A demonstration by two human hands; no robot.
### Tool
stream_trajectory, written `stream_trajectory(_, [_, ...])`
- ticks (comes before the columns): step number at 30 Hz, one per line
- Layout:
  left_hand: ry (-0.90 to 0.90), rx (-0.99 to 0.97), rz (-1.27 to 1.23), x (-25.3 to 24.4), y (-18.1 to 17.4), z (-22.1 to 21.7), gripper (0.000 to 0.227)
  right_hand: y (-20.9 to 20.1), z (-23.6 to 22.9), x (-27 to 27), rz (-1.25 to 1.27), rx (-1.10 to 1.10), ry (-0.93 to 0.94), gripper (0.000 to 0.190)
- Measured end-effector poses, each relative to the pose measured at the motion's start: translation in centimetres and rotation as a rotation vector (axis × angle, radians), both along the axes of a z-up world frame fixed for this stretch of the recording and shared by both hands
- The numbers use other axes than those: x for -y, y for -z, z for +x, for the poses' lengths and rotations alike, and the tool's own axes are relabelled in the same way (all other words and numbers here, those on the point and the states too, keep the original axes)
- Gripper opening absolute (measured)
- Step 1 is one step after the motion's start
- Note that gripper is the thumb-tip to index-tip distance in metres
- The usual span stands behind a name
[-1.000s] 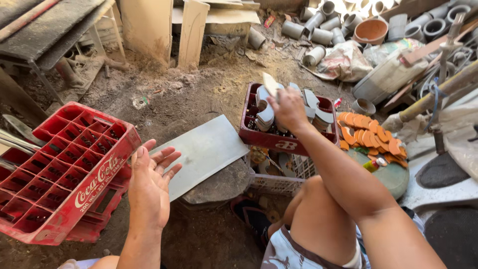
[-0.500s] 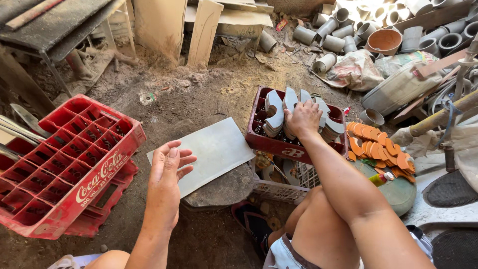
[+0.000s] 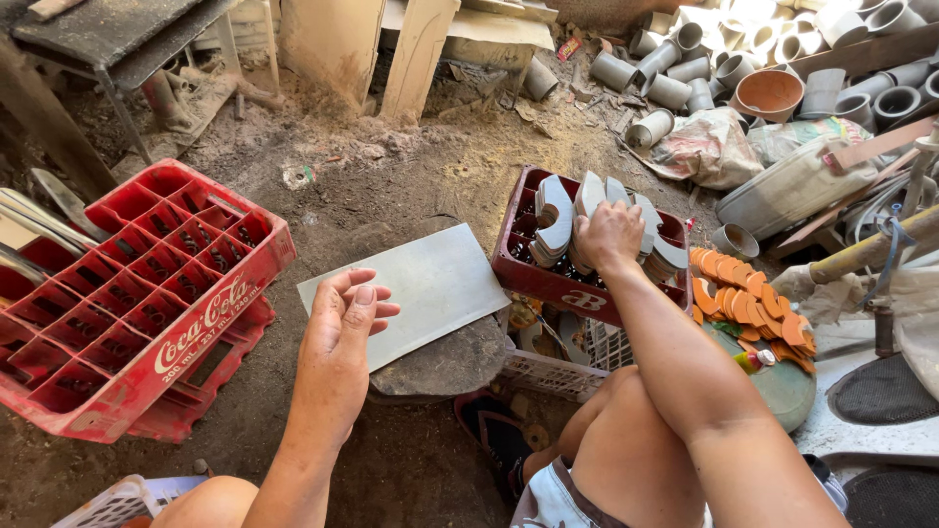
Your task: The person smooths the edges of curved metal parts using a flat abrasive stone. They pick up each part from a red crate, rub the edges against the stone, and place the finished pieces into another red crate.
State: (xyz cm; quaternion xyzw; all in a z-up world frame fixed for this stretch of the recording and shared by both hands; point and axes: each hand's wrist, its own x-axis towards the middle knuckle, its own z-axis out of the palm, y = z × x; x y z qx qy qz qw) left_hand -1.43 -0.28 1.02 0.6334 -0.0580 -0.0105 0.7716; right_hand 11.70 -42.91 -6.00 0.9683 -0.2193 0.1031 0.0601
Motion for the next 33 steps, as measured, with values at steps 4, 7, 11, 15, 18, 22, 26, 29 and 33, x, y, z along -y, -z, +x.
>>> stream_trajectory(4, [0.002, 0.025, 0.01, -0.2, 0.0, -0.1, 0.038, -0.6, -0.3, -0.3, -0.022, -0.006, 0.012, 0.049])
stream_trajectory(7, [0.001, 0.05, 0.04, -0.4, 0.4, -0.2, 0.037, 0.3, 0.1, 0.0, -0.031, -0.015, 0.013, 0.05])
stream_trajectory(11, [-0.006, 0.105, 0.045, -0.4, 1.0, 0.1, 0.034, 1.8, 1.1, 2.0, -0.079, -0.093, 0.045, 0.064])
stream_trajectory(15, [-0.013, 0.173, -0.083, -1.7, 2.0, 1.3, 0.03, 1.3, 1.1, 2.4, -0.549, 0.311, -0.169, 0.09])
stream_trajectory(18, [-0.142, 0.145, 0.132, -2.6, 3.4, 3.5, 0.031, -0.5, 0.3, -2.2, -0.385, 0.324, -0.318, 0.069])
stream_trajectory(22, [-0.081, -0.195, 0.128, -4.9, 5.2, 10.2, 0.035, -3.5, -3.0, -13.1, -0.158, 0.208, -0.596, 0.06])
stream_trajectory(26, [-0.435, 0.108, 0.738, -11.6, 9.5, 16.7, 0.029, -5.6, -6.9, -23.7, -0.113, 0.069, -0.859, 0.066])
stream_trajectory(29, [-0.494, -0.239, 0.633, -19.3, 13.5, 18.8, 0.028, -8.1, -10.4, -28.7, -0.048, -0.06, -1.058, 0.06])
stream_trajectory(33, [-0.767, -0.267, 0.63, -26.7, 18.1, 21.8, 0.024, -10.0, -12.8, -31.8, 0.056, -0.227, -1.185, 0.048])
